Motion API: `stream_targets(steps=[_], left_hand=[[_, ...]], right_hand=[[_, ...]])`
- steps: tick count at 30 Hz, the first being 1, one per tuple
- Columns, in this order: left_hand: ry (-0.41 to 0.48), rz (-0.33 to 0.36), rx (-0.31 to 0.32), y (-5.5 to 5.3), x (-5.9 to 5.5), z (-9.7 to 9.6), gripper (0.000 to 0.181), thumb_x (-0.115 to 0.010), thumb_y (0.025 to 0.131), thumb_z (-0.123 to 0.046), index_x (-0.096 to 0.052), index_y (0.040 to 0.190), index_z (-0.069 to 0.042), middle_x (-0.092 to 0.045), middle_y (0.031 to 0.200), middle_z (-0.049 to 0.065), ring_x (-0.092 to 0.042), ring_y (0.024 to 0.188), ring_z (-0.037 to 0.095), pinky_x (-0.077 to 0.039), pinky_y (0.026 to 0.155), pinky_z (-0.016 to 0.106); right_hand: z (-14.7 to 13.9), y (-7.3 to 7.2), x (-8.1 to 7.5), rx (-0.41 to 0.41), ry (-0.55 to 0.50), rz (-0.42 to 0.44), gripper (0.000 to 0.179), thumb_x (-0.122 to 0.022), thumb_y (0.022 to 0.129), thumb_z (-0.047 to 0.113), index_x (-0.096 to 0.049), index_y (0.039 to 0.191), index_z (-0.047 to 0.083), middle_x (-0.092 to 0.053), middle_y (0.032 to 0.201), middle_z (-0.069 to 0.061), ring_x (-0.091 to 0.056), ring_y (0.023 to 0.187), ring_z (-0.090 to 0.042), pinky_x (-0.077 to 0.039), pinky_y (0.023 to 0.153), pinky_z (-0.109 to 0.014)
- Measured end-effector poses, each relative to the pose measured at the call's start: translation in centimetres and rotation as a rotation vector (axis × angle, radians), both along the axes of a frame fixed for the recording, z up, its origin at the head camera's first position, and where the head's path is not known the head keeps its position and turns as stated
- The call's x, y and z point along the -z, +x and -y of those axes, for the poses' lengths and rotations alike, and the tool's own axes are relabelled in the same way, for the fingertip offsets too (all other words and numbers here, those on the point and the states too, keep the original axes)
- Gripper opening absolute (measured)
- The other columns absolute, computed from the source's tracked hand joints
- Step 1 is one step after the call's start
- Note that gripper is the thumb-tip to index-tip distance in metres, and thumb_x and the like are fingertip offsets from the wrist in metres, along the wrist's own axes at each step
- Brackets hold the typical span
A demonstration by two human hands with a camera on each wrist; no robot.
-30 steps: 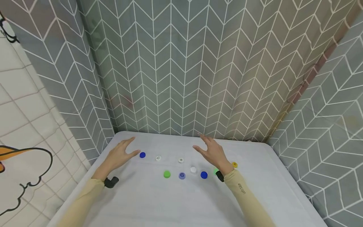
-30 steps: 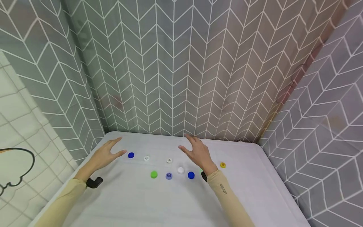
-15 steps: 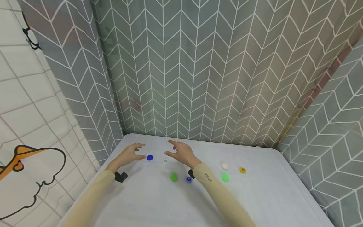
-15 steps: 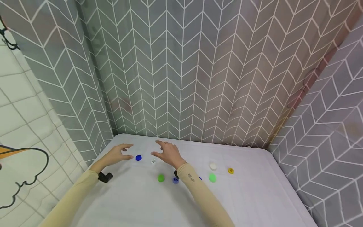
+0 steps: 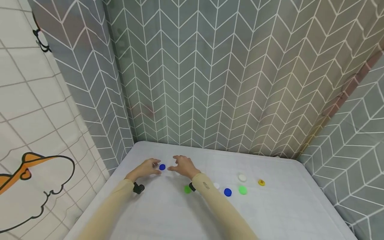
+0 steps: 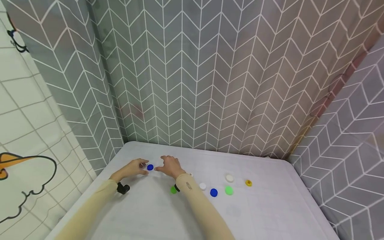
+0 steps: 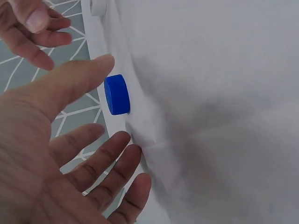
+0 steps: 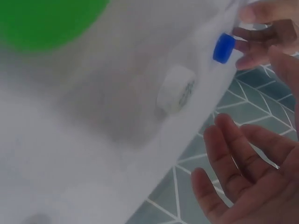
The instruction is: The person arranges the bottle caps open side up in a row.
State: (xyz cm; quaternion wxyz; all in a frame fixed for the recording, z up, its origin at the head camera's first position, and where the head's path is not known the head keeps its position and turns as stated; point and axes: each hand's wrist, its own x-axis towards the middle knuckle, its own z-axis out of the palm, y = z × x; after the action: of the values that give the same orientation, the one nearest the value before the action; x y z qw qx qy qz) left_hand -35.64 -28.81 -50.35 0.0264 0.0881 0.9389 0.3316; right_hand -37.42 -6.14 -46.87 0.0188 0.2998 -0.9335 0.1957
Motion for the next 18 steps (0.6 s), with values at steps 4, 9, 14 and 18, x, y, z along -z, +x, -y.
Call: stream_targets(steps=[4, 9, 14, 18], left_hand=[[-0.009, 0.018, -0.011, -0.3, 0.0, -0.2, 0.069, -0.084, 0.073, -0.025, -0.056, 0.130, 0.002, -0.063, 0.111, 0.013, -0.058, 0.102, 0.025, -0.048, 0.093, 0.045], [0.008, 0.019, -0.010, -0.5, 0.5, -0.1, 0.065, -0.084, 0.072, -0.024, -0.059, 0.126, 0.003, -0.061, 0.110, 0.013, -0.058, 0.104, 0.027, -0.047, 0.094, 0.046], [0.079, -0.017, -0.028, -1.0, 1.4, 0.3, 0.052, -0.081, 0.076, -0.022, -0.065, 0.119, 0.002, -0.061, 0.108, 0.011, -0.058, 0.105, 0.028, -0.045, 0.095, 0.047], [0.155, -0.020, -0.045, -1.2, 1.8, 0.7, 0.042, -0.079, 0.078, -0.019, -0.068, 0.114, 0.000, -0.061, 0.106, 0.009, -0.058, 0.104, 0.026, -0.044, 0.096, 0.046]], right_hand=[[0.9, 0.0, 0.4, 0.012, 0.010, 0.052, 0.068, -0.074, 0.080, 0.049, -0.058, 0.130, 0.006, -0.071, 0.104, -0.005, -0.065, 0.098, -0.021, -0.045, 0.096, -0.047], [2.4, -0.1, 1.5, 0.014, 0.026, 0.096, 0.063, -0.073, 0.081, 0.048, -0.061, 0.127, 0.006, -0.071, 0.107, -0.006, -0.065, 0.104, -0.023, -0.042, 0.100, -0.053], [3.6, -0.6, 2.4, 0.017, 0.019, 0.112, 0.050, -0.070, 0.086, 0.035, -0.062, 0.125, 0.005, -0.068, 0.110, -0.010, -0.063, 0.105, -0.026, -0.041, 0.099, -0.056], [4.2, -1.0, 2.6, 0.011, 0.019, 0.113, 0.040, -0.070, 0.086, 0.026, -0.066, 0.120, 0.006, -0.065, 0.112, -0.012, -0.061, 0.105, -0.028, -0.042, 0.097, -0.057]])
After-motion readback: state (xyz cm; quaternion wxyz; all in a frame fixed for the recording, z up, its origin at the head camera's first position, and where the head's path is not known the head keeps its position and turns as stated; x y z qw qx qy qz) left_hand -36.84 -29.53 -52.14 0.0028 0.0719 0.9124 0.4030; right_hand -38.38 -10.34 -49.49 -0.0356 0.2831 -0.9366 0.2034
